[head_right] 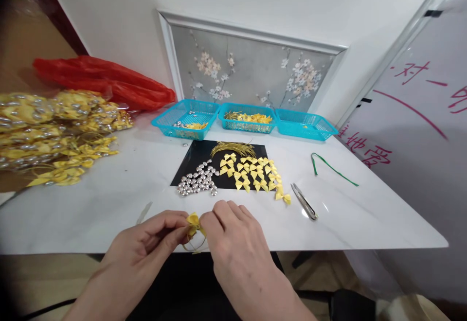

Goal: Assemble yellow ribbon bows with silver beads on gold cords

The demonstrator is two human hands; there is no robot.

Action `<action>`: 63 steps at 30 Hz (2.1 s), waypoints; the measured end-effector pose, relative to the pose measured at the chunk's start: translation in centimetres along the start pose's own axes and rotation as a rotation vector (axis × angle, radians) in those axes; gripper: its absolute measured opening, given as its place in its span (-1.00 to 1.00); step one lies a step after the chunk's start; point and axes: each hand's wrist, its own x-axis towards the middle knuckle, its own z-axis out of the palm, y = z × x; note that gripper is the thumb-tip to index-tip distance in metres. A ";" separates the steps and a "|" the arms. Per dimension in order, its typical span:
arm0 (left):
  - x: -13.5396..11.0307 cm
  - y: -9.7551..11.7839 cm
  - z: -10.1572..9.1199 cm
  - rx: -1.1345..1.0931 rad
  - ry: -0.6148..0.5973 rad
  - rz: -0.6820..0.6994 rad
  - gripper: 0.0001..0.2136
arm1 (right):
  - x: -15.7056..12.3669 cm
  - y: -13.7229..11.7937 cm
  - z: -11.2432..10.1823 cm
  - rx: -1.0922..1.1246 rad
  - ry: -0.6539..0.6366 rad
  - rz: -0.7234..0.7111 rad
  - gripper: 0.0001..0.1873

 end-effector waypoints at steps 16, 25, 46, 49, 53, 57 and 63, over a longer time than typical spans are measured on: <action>-0.4 0.2 0.1 0.049 0.017 0.117 -0.85 | 0.0 -0.1 -0.2 -0.046 0.041 -0.030 -0.69; -0.2 0.8 -0.1 0.044 -0.074 0.063 -0.82 | 0.2 -0.1 -0.8 0.160 -0.039 0.014 -0.72; -1.1 -0.4 1.1 0.317 0.164 0.496 -0.71 | 0.3 -2.1 2.1 0.429 0.248 0.209 -0.77; -1.2 -0.9 1.1 0.318 0.078 0.500 -0.62 | 0.2 -2.1 1.7 0.378 0.167 0.224 -0.75; -1.0 -1.1 0.9 0.276 0.016 0.487 -0.59 | -0.1 -2.0 1.9 0.351 0.172 0.205 -0.74; -0.6 -1.0 0.7 0.208 0.003 0.435 -0.69 | -0.3 -2.0 2.3 0.299 0.246 0.149 -0.76; -0.4 -0.4 0.5 0.099 -0.036 0.222 -0.79 | -0.4 -1.6 1.0 0.541 0.380 0.226 -0.80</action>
